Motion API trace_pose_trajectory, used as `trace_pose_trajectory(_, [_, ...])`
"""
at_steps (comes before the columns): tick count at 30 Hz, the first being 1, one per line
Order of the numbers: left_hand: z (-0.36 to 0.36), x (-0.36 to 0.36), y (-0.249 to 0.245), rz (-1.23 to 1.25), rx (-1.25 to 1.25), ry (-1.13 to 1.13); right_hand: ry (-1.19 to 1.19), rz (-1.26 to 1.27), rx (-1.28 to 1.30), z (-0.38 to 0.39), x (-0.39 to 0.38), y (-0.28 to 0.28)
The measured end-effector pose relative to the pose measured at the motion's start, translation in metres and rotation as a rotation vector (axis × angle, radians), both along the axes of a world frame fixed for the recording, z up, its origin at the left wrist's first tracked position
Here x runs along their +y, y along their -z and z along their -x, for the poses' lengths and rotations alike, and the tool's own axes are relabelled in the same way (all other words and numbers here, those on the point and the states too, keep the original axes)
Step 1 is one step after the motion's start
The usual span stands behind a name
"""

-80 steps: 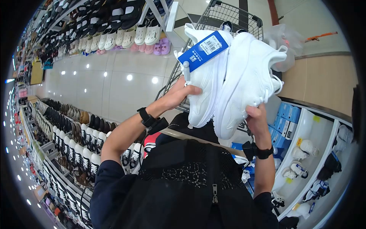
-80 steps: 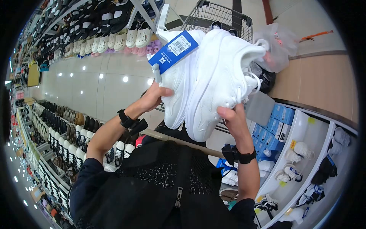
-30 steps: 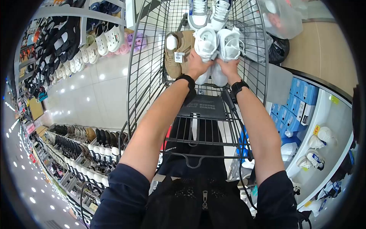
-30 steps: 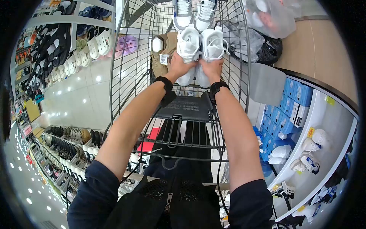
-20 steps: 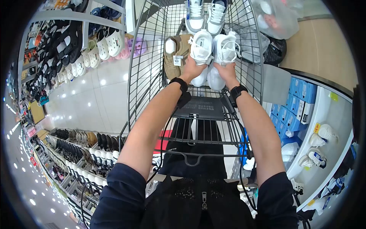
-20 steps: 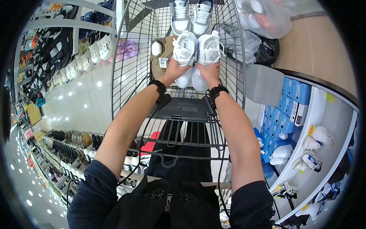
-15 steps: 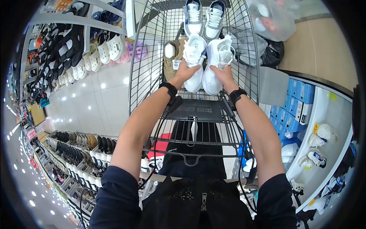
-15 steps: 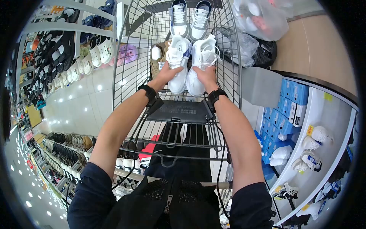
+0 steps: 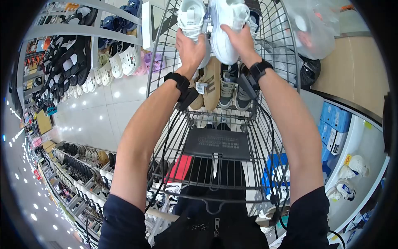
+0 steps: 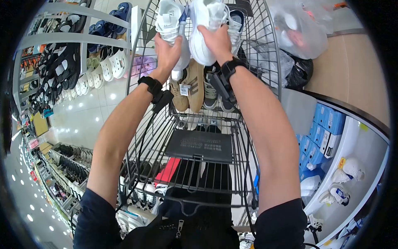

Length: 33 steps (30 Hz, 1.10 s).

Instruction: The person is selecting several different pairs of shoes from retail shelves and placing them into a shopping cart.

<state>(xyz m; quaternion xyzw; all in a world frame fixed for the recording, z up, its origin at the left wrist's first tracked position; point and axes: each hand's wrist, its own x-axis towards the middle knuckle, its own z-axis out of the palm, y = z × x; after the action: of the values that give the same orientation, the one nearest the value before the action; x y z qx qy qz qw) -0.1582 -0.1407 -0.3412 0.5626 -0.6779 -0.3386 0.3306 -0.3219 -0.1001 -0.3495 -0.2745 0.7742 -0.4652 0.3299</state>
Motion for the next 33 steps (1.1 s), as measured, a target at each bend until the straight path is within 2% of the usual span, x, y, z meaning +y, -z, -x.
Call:
trace_pose_trajectory(1, [0.003,-0.002,-0.001,0.006,-0.053,-0.019,0.103,-0.006,0.122,0.001,-0.012,0.002])
trace_pose_trajectory(2, [0.005,-0.002,-0.002,0.013,-0.107,-0.038,0.104,-0.004,0.120,0.004,-0.020,0.003])
trace_pose_trajectory(4, [0.005,0.001,0.004,0.059,-0.157,-0.053,0.029,0.180,-0.073,0.006,-0.037,0.012])
trace_pose_trajectory(5, [0.005,0.004,0.003,0.074,-0.107,-0.050,0.005,0.140,-0.191,0.008,-0.039,0.012])
trace_pose_trajectory(6, [0.003,0.002,0.007,0.092,-0.058,-0.047,0.007,0.145,-0.196,0.006,-0.040,0.015])
trace_pose_trajectory(8, [-0.001,0.004,0.008,0.073,-0.033,-0.044,-0.185,0.123,-0.621,0.003,-0.033,0.014])
trace_pose_trajectory(10, [-0.009,0.000,0.012,0.092,-0.084,0.011,-0.190,0.042,-0.653,0.003,-0.034,0.025])
trace_pose_trajectory(13, [-0.014,-0.001,0.019,0.086,-0.104,0.017,-0.248,0.243,-0.557,-0.003,-0.029,0.050])
trace_pose_trajectory(14, [-0.016,-0.001,0.021,0.089,-0.126,0.007,-0.253,0.237,-0.559,-0.006,-0.030,0.062])
trace_pose_trajectory(16, [-0.018,-0.003,0.027,0.084,-0.125,0.016,-0.179,0.399,-0.121,-0.012,-0.033,0.083])
trace_pose_trajectory(17, [-0.017,-0.004,0.030,0.084,-0.120,0.033,-0.070,0.218,0.123,-0.017,-0.032,0.095])
trace_pose_trajectory(18, [-0.017,-0.003,0.032,0.079,-0.116,0.028,-0.076,0.213,0.127,-0.022,-0.029,0.089])
trace_pose_trajectory(20, [-0.008,-0.004,0.035,0.093,-0.168,-0.005,-0.002,-0.103,0.205,-0.034,-0.022,0.056])
trace_pose_trajectory(24, [0.007,-0.008,0.046,0.095,-0.199,-0.006,0.036,-0.283,0.325,-0.038,-0.013,0.040])
trace_pose_trajectory(26, [0.012,-0.015,0.057,0.135,-0.222,-0.009,0.015,-0.290,0.347,-0.033,-0.003,0.044])
trace_pose_trajectory(28, [0.015,-0.017,0.056,0.055,-0.225,0.002,-0.010,-0.293,0.362,-0.027,0.001,0.045])
trace_pose_trajectory(29, [0.015,-0.019,0.055,-0.073,-0.203,0.006,-0.024,-0.268,0.380,-0.025,-0.001,0.046])
trace_pose_trajectory(33, [0.017,-0.036,0.074,-0.076,-0.194,0.049,0.024,-0.165,0.388,-0.028,-0.019,0.033])
